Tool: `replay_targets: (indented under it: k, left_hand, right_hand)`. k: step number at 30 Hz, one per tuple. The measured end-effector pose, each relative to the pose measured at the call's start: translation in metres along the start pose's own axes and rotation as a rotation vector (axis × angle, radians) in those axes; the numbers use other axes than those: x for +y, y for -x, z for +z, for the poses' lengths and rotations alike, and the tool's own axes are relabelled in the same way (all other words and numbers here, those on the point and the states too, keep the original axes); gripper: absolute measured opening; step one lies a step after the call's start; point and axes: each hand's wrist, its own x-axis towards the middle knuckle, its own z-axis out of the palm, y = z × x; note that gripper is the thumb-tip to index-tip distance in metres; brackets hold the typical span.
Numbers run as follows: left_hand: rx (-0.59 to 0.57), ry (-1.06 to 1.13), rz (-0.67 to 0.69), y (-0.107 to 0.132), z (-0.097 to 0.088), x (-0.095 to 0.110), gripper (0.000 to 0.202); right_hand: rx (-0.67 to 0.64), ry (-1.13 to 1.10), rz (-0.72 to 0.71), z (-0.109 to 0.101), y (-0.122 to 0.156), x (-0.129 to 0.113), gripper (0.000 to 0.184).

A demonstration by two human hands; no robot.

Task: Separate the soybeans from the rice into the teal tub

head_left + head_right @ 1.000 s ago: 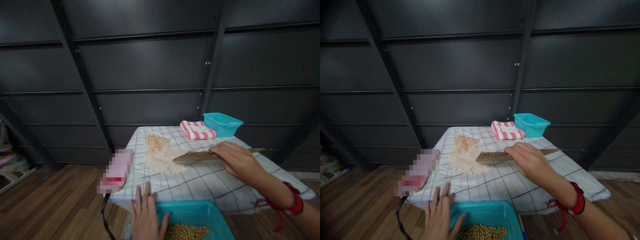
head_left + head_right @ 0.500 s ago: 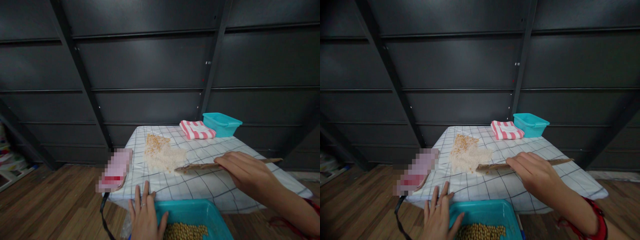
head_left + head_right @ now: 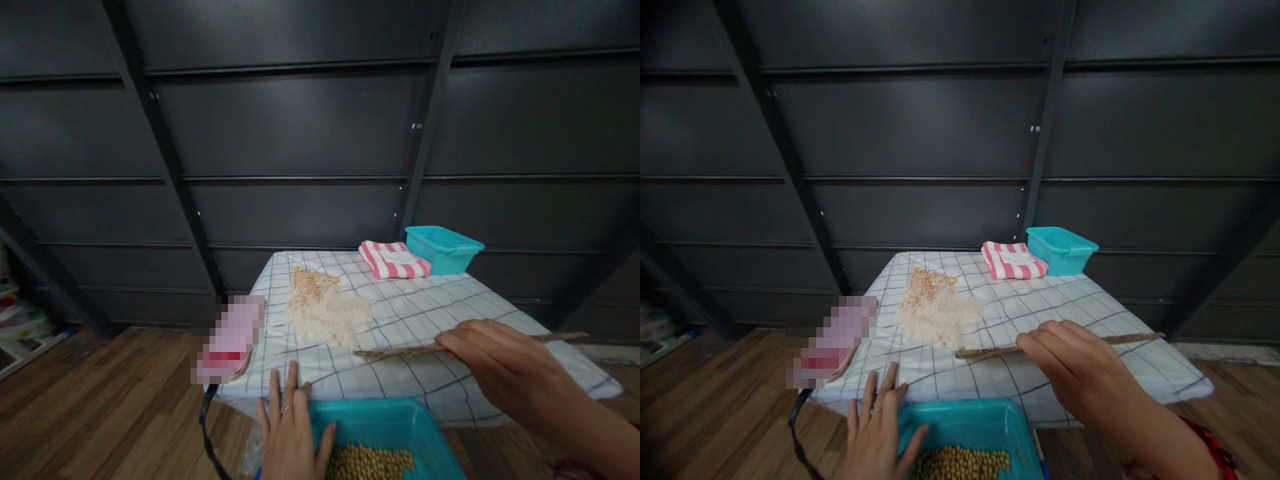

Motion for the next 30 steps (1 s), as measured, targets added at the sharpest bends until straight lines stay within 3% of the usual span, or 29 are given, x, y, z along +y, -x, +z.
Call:
replay_targets:
  k: [6, 15, 24, 30]
  left_hand:
    - [0.023, -0.003, 0.011, 0.001, 0.001, 0.000, 0.034]
    - [0.031, 0.019, 0.009, 0.004, -0.002, -0.004, 0.034]
    - [0.045, 0.070, 0.007, 0.004, -0.001, -0.009, 0.032]
    - [0.033, 0.105, -0.012, 0.004, -0.001, -0.011, 0.033]
  right_hand:
    - [0.062, 0.057, -0.023, 0.002, -0.010, -0.002, 0.027]
    - [0.131, 0.113, -0.157, 0.024, -0.047, -0.009, 0.027]
    - [0.095, 0.125, -0.207, 0.028, -0.062, -0.019, 0.020]
    - [0.033, 0.098, -0.187, 0.017, -0.057, -0.027, 0.022]
